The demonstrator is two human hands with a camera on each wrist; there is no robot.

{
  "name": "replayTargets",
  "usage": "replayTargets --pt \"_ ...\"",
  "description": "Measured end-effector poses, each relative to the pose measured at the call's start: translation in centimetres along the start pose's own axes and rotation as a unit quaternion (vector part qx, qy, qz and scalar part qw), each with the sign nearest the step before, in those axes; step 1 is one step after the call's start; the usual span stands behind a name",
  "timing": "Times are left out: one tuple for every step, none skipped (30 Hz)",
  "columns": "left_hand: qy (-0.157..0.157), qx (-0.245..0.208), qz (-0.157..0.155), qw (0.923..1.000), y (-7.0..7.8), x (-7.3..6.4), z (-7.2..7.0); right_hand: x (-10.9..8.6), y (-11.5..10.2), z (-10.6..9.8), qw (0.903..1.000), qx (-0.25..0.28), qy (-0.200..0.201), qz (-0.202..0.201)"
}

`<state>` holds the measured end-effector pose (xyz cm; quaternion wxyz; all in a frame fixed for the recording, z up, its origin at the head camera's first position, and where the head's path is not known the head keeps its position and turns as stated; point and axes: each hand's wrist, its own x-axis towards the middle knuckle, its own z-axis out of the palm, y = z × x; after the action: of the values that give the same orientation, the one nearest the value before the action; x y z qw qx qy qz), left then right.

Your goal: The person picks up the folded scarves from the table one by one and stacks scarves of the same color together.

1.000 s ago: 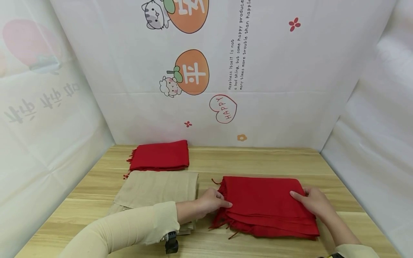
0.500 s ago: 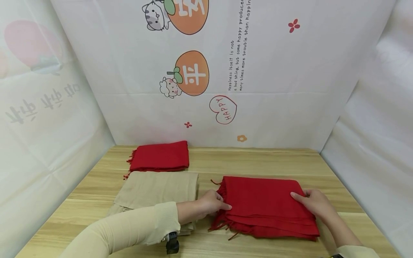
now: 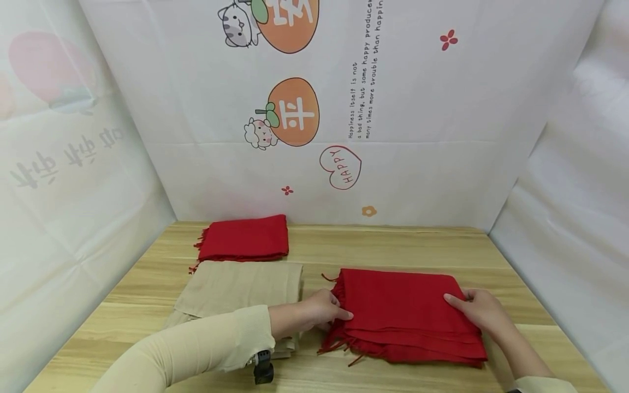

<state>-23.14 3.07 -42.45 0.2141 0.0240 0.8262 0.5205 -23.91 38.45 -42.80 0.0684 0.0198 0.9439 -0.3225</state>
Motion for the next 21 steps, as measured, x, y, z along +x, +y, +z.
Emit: replayTargets --pt "-0.001 -0.003 -0.003 1.0000 0.1 0.0 0.0 0.0 0.0 0.0 1.0000 -0.002 -0.001 0.001" --pt "-0.003 -0.007 -0.006 1.0000 0.1 -0.1 0.0 0.0 0.0 -0.1 1.0000 -0.004 -0.003 0.002" --pt "-0.005 -0.011 -0.008 0.9999 0.1 -0.1 -0.1 0.0 0.0 -0.1 1.0000 -0.007 -0.004 0.002" --pt "-0.006 -0.014 -0.010 0.9998 0.2 -0.1 -0.1 0.0 0.0 -0.1 1.0000 -0.008 -0.005 0.003" --pt "-0.009 -0.016 -0.009 0.9998 0.2 -0.1 -0.2 0.0 0.0 -0.1 0.9999 -0.010 -0.006 0.002" --pt "-0.011 -0.018 -0.009 0.9997 0.3 -0.1 -0.3 0.0 0.0 -0.1 0.9999 -0.012 -0.006 0.001" --pt "-0.016 -0.021 -0.007 0.9996 0.4 -0.1 -0.4 0.0 0.1 -0.1 0.9999 -0.015 -0.006 0.000" --pt "-0.021 -0.024 -0.005 0.9995 0.4 -0.1 -0.5 0.0 0.1 -0.1 0.9998 -0.017 -0.005 -0.001" --pt "-0.026 -0.028 -0.003 0.9993 0.5 -0.1 -0.6 0.0 0.1 -0.1 0.9998 -0.020 -0.005 -0.003" --pt "-0.031 -0.030 -0.002 0.9991 0.6 -0.1 -0.8 0.0 0.1 -0.1 0.9997 -0.024 -0.002 -0.006" --pt "-0.038 -0.033 0.000 0.9987 0.7 -0.1 -0.9 0.0 0.2 -0.1 0.9995 -0.029 0.001 -0.009" --pt "-0.044 -0.036 0.002 0.9984 0.8 -0.1 -1.0 0.0 0.2 -0.1 0.9993 -0.035 0.005 -0.013" --pt "-0.049 -0.039 0.003 0.9980 0.9 -0.2 -1.1 0.0 0.2 -0.1 0.9990 -0.041 0.009 -0.017" --pt "-0.052 -0.041 0.003 0.9978 1.0 -0.2 -1.2 0.0 0.2 -0.1 0.9986 -0.046 0.012 -0.021" --pt "-0.054 -0.041 0.001 0.9977 1.0 -0.2 -1.4 0.1 0.2 -0.2 0.9982 -0.052 0.017 -0.025" --pt "-0.056 -0.040 -0.001 0.9976 1.2 -0.3 -1.5 0.1 0.2 -0.2 0.9975 -0.060 0.023 -0.029" --pt "-0.058 -0.038 -0.002 0.9976 1.3 -0.3 -1.6 0.0 0.2 -0.2 0.9970 -0.065 0.028 -0.032" --pt "-0.056 -0.032 -0.004 0.9979 1.4 -0.4 -1.7 0.0 0.1 -0.2 0.9966 -0.069 0.030 -0.035" --pt "-0.054 -0.025 -0.006 0.9982 1.5 -0.5 -1.9 0.1 0.1 -0.3 0.9963 -0.072 0.031 -0.037" --pt "-0.053 -0.019 -0.007 0.9984 1.7 -0.6 -2.1 0.0 0.0 -0.3 0.9960 -0.075 0.032 -0.038" --pt "-0.053 -0.014 -0.008 0.9985 1.8 -0.6 -2.2 0.0 -0.1 -0.4 0.9957 -0.078 0.034 -0.038"
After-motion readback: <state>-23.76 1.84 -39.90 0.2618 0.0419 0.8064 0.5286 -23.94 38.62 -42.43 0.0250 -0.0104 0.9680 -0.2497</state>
